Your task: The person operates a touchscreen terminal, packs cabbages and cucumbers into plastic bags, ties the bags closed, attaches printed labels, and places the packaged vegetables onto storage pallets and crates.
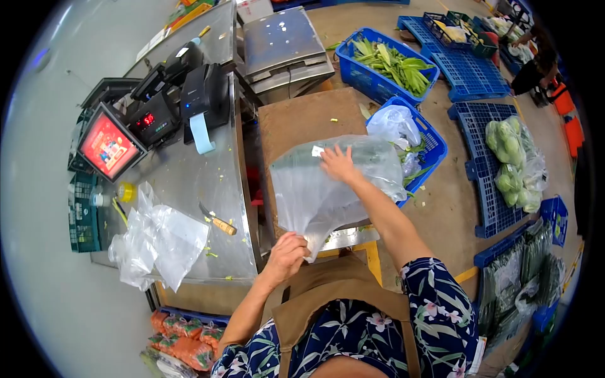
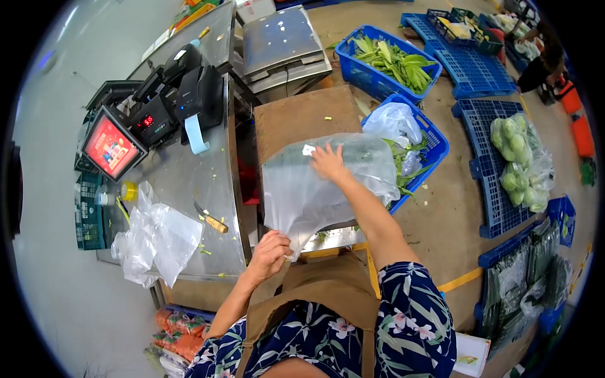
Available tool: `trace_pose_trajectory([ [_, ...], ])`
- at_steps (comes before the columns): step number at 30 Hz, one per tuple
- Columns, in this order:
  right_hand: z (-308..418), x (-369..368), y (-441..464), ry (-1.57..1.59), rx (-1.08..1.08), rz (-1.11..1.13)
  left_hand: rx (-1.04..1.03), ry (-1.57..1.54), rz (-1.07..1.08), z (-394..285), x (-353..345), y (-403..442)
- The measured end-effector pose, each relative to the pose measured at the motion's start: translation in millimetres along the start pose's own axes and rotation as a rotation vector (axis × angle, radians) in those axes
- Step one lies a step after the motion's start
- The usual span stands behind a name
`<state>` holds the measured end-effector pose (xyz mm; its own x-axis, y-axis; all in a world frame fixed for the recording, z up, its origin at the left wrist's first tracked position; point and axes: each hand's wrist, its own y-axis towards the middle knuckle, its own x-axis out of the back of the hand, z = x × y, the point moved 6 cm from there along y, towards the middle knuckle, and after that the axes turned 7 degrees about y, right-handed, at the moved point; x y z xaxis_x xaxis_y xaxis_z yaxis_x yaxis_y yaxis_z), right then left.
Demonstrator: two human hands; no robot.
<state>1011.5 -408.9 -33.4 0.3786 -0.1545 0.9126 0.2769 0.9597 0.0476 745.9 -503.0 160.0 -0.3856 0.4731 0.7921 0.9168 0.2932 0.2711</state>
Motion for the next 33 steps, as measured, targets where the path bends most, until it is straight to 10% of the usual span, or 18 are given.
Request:
trace_pose_trajectory([
  [5,-31,15,-56,-0.052,-0.121,0.326,0.151,0.029,-0.284,4,15,-3],
  [10,-27,96,-147,0.154,-0.1,-0.068,0.396,0.325,-0.646,-10,38,1],
  [17,-179,83,-184,0.326,-0.852,-0.537,0.477,-0.479,-0.977,49,32,24],
  [20,-191,131,-199,0.266,-0.768,-0.537,0.374,-0.765,-1.044,64,42,47],
  [27,-91,209,-173,2.131,-0.631,-0.554,0.262,-1.049,-0.851,101,80,91],
  [30,-69,202,-158,1.763,-0.725,-0.546,0.405,-1.136,-0.709,96,75,95],
  [33,-29,223,-156,0.574,-0.45,-0.947,0.551,-1.124,-0.688,105,59,86],
])
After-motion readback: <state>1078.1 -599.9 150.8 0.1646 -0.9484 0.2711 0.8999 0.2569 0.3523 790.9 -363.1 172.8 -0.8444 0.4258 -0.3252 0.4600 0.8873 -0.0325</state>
